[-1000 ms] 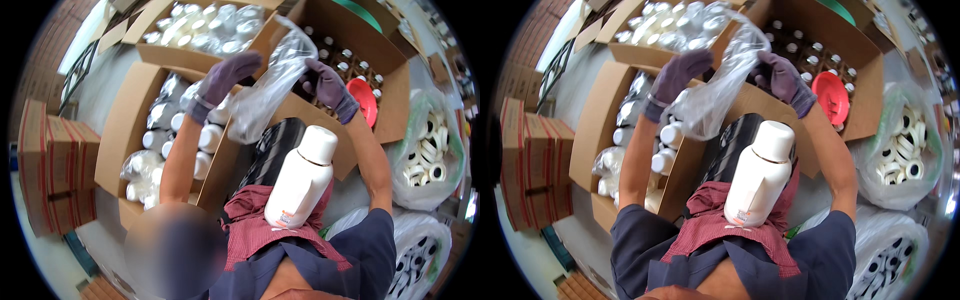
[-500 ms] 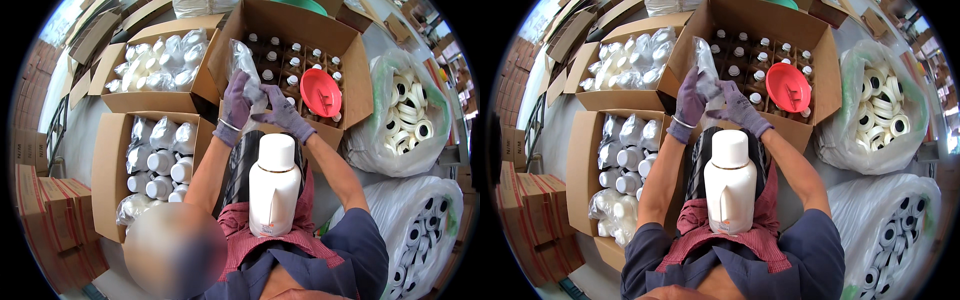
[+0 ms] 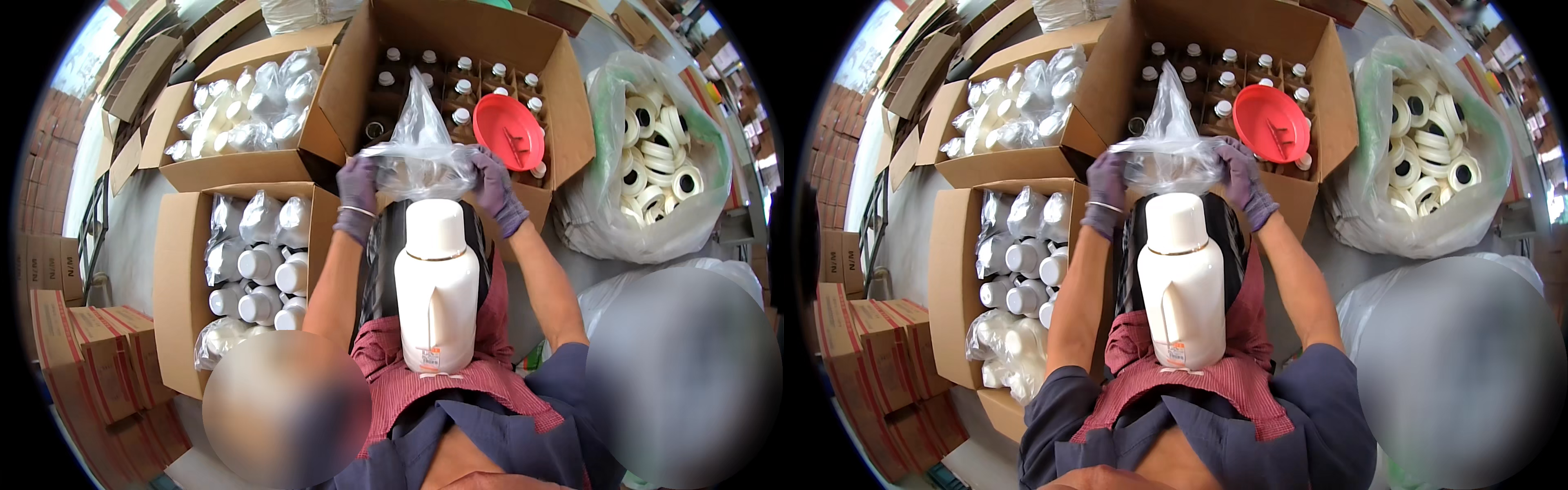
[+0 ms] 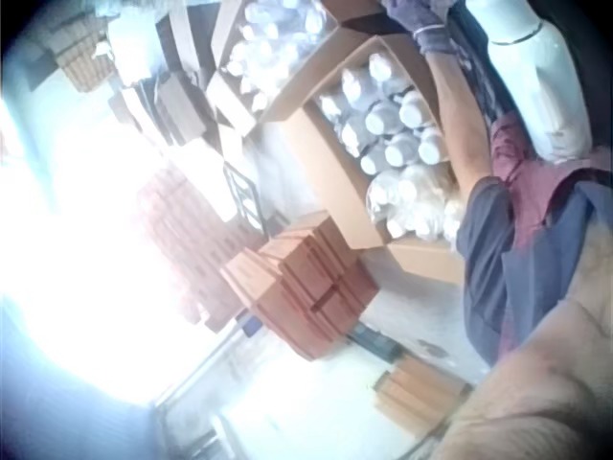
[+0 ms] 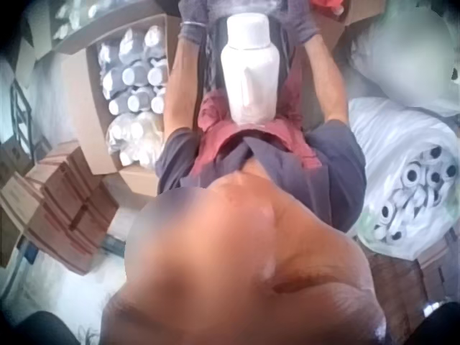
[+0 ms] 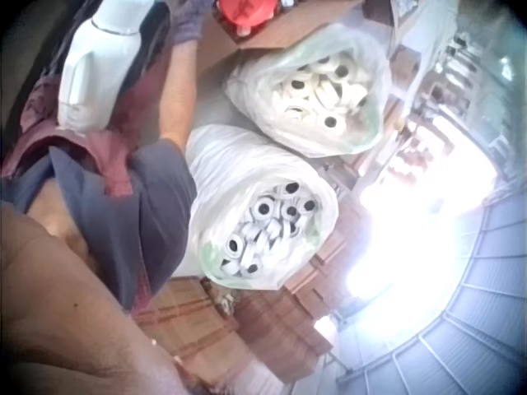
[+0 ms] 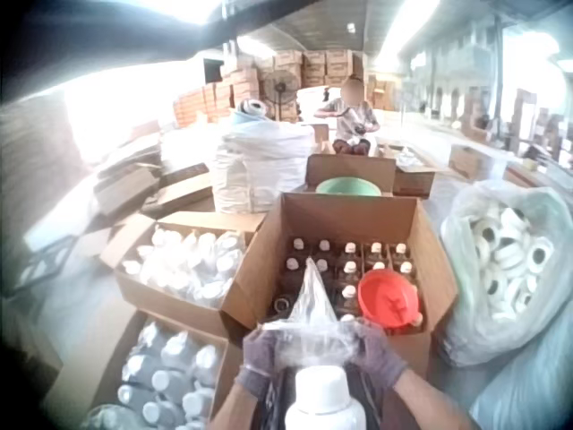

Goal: The person, while sitting on the floor, places caps on glass jars in a cardboard box, then takes a white plastic jug and secures a cap onto it before placing it into another box.

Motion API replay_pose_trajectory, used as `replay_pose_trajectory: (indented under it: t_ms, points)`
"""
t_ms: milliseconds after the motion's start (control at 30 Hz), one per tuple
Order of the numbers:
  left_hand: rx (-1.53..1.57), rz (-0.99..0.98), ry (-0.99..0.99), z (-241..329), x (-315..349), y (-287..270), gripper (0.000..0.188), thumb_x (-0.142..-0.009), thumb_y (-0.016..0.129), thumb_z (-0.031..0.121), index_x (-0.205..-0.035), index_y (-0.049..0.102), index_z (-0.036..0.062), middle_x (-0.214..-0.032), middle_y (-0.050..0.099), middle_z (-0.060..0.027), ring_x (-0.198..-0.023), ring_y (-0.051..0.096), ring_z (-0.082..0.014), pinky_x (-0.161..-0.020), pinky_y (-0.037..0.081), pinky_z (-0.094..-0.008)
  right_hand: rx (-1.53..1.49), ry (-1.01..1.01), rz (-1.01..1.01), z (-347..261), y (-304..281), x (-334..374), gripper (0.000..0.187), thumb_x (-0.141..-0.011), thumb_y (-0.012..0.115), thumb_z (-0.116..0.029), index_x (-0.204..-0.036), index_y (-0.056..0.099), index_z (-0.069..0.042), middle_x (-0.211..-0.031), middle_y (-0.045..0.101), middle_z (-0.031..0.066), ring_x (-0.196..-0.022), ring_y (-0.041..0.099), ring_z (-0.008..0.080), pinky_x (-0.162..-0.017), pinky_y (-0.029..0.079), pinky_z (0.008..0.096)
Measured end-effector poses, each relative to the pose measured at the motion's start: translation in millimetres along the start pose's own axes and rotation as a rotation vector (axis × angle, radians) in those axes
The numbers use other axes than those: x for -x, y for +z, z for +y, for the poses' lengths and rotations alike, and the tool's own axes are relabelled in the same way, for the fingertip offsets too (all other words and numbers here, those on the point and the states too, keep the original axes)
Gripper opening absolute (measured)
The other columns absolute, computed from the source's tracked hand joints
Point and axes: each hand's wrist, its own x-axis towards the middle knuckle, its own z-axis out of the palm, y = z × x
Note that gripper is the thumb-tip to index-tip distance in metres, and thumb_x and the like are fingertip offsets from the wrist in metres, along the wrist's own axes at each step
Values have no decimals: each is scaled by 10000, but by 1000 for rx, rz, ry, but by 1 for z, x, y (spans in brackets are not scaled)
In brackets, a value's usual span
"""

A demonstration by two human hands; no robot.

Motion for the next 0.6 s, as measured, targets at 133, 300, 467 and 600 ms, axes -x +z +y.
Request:
replay_pose_trajectory:
  t_ms: [133,300,467,600]
  points:
    - [-698,-184,1117,-17,35,-40,251,-899,551,187,-980,669,-19,-889,685,-98,-736,653,-173,-693,512,-266,590,407,-479,-29,-1,20,129,-830,560,-145,-926,632,-97,-994,636,137,-939,602,349,-785,479,426]
    - [-426,-472,117,44,163,-25,262,-934,560,200,-842,695,-5,-545,564,26,-487,487,-15,-442,380,-209,596,123,-44,-60,-15,72,160,-771,584,-128,-914,607,-61,-993,608,138,-956,573,347,-873,441,453]
    - [-676,-1051,633,41,218,-48,238,-801,716,196,-1008,709,78,-774,608,-65,-809,615,-240,-801,489,-347,537,33,-74,-117,-18,148,226,-718,639,-108,-926,612,-23,-976,586,122,-993,565,336,-981,417,487]
    - [-799,-1161,505,23,216,-71,264,-843,684,255,-1059,701,104,-847,646,-65,-912,606,-241,-1007,385,-382,309,237,-93,-108,-26,198,237,-693,648,-137,-899,642,-19,-1006,598,121,-992,568,332,-968,431,509]
